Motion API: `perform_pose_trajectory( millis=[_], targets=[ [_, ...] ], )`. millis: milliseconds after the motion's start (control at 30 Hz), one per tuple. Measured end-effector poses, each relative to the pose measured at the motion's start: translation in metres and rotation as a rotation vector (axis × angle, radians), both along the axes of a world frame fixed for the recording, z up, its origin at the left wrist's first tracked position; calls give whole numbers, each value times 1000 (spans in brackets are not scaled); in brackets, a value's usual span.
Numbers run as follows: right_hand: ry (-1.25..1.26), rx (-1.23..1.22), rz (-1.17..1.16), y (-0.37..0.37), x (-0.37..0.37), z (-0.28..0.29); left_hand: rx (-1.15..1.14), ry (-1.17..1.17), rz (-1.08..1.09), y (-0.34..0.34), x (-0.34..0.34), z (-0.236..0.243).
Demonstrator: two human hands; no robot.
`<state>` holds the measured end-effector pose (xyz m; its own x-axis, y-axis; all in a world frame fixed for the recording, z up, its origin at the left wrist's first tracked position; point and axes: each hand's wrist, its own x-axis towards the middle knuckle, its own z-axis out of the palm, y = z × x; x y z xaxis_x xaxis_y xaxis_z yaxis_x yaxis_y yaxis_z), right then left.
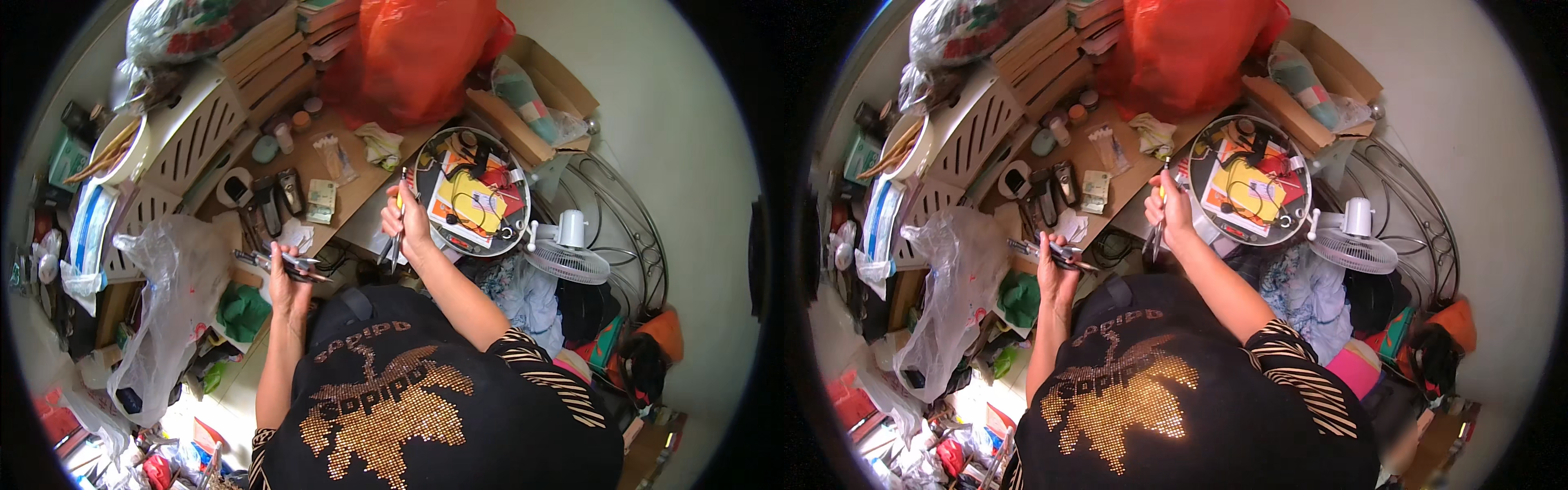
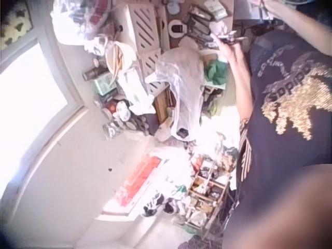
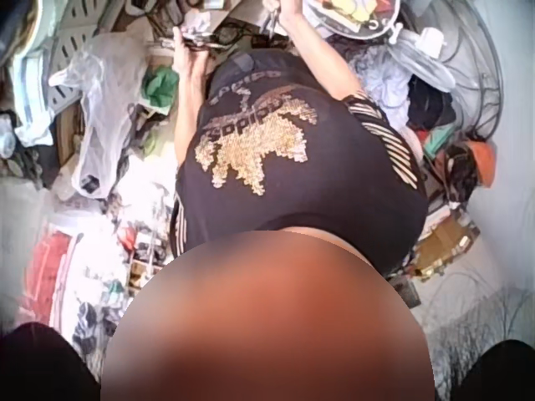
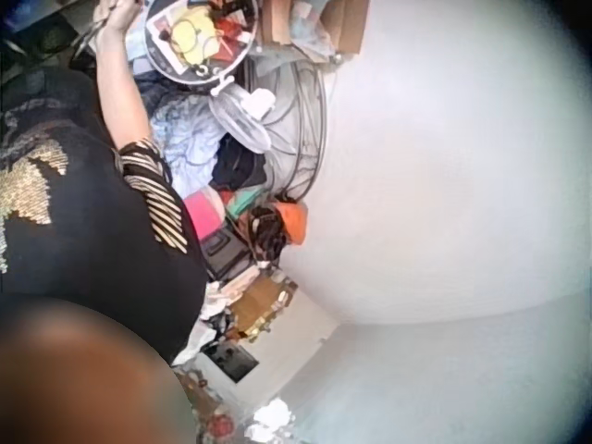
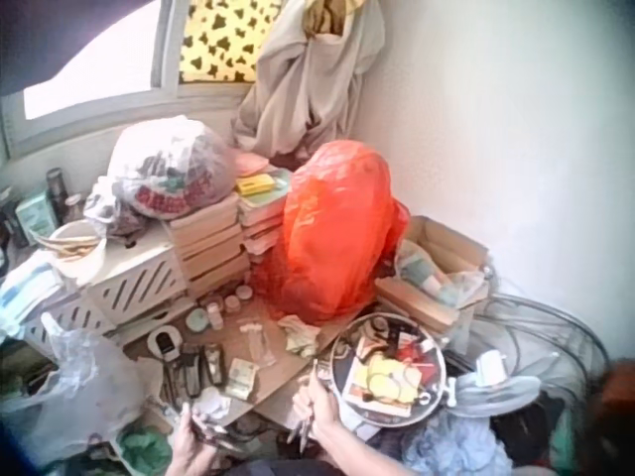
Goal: The person cleans several small tools on a cluttered workbench using a cloth and a marker. They wipe each tool individually, place them on the table, and occasionally handle a plastic bag and other items on the bench.
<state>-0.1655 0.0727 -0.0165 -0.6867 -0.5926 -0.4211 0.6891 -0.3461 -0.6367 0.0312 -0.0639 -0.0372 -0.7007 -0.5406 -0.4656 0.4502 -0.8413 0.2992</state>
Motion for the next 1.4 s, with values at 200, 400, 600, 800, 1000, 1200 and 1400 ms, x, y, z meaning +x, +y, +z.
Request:
perform_pose_trajectory(
  millis=[200, 400, 600, 800, 1000, 1200, 1400],
  targets=[
    [-200, 45, -10, 60, -48, -45, 85, 0, 4, 1, -8, -10],
    [-101, 376, -96, 154, -70, -77, 114, -20, 39, 13, -24, -12],
    [49, 630, -216, 244, -123, -96, 164, -14, 39, 20, -45, -20],
    [21, 832, -417, 310, -200, -118, 173, 43, -40, 28, -67, -24],
    [323, 1080, -358, 318, -265, -135, 168, 21, -29, 30, -79, -21],
    [962, 1525, -87, 278, -301, -126, 162, -28, -32, 29, -84, -20],
    [909, 1672, 122, 250, -296, -101, 114, -36, -8, 28, -73, -20]
  ],
)
